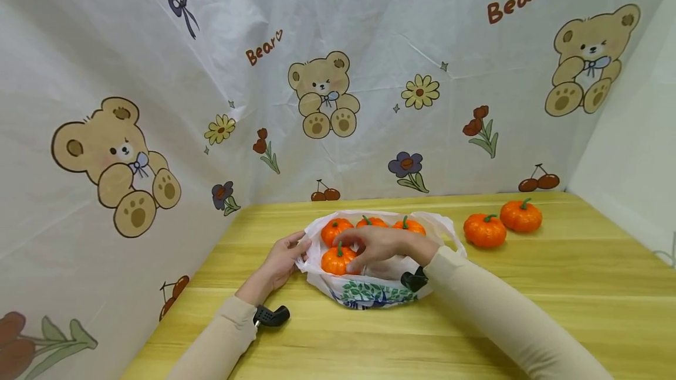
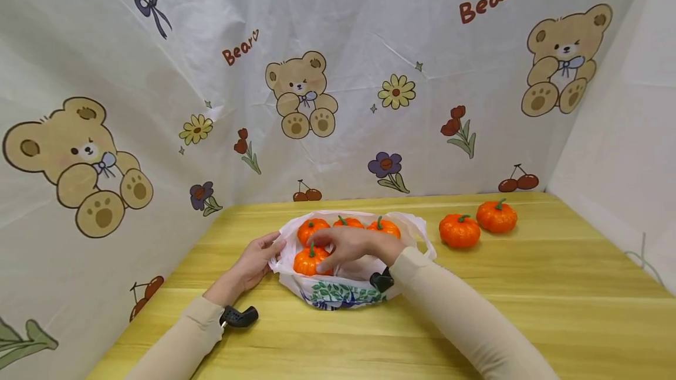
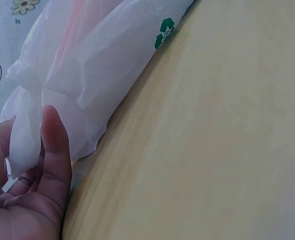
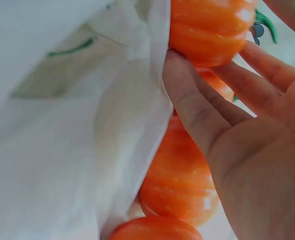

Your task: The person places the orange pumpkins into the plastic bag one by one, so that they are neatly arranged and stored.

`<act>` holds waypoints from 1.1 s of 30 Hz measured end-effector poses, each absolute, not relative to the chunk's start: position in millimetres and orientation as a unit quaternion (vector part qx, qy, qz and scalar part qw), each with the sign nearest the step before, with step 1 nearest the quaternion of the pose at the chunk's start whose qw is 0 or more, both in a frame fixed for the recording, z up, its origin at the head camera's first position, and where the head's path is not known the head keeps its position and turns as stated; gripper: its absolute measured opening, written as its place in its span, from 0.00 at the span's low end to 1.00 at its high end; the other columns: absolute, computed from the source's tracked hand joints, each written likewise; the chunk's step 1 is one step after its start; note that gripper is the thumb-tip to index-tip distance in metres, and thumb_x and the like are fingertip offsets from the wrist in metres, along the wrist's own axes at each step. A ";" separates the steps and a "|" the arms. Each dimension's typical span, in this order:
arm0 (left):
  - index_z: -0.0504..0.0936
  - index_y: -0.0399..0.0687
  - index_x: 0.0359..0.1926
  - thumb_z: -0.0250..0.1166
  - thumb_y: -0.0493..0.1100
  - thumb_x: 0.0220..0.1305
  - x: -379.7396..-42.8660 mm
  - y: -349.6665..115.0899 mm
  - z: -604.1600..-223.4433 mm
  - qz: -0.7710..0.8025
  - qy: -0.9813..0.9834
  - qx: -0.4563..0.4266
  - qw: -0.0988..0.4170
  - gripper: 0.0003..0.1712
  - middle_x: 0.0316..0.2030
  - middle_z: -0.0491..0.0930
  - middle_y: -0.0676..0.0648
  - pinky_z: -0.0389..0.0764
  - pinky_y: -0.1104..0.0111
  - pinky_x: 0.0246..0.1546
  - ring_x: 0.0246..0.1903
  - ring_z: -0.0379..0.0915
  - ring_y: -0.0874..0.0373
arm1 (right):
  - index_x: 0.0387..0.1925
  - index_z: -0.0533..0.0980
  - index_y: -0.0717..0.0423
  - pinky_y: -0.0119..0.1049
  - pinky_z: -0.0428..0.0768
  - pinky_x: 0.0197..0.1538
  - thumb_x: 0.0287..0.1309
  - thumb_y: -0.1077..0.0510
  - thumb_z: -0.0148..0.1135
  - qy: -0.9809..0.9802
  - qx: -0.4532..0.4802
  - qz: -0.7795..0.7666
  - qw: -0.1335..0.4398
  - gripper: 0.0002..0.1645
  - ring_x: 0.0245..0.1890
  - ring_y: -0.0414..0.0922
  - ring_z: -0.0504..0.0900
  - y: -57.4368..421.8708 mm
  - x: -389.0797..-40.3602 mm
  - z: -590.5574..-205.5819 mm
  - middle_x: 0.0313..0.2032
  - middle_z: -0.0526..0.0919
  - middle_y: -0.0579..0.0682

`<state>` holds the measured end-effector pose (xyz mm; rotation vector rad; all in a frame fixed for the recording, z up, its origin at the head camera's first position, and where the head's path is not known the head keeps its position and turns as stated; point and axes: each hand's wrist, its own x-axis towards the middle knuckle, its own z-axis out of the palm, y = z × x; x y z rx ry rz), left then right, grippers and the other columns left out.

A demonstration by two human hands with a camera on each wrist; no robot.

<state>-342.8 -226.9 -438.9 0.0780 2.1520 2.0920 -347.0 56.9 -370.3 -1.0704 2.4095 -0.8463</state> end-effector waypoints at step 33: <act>0.63 0.42 0.78 0.62 0.44 0.76 -342.3 -227.8 -435.2 0.686 0.724 0.025 0.073 0.35 0.37 0.75 0.48 0.75 0.73 0.23 0.26 0.72 0.61 | 0.69 0.73 0.43 0.51 0.79 0.63 0.65 0.44 0.70 0.854 -0.383 -0.308 0.172 0.33 0.62 0.53 0.81 124.9 -322.6 -335.6 0.69 0.75 0.49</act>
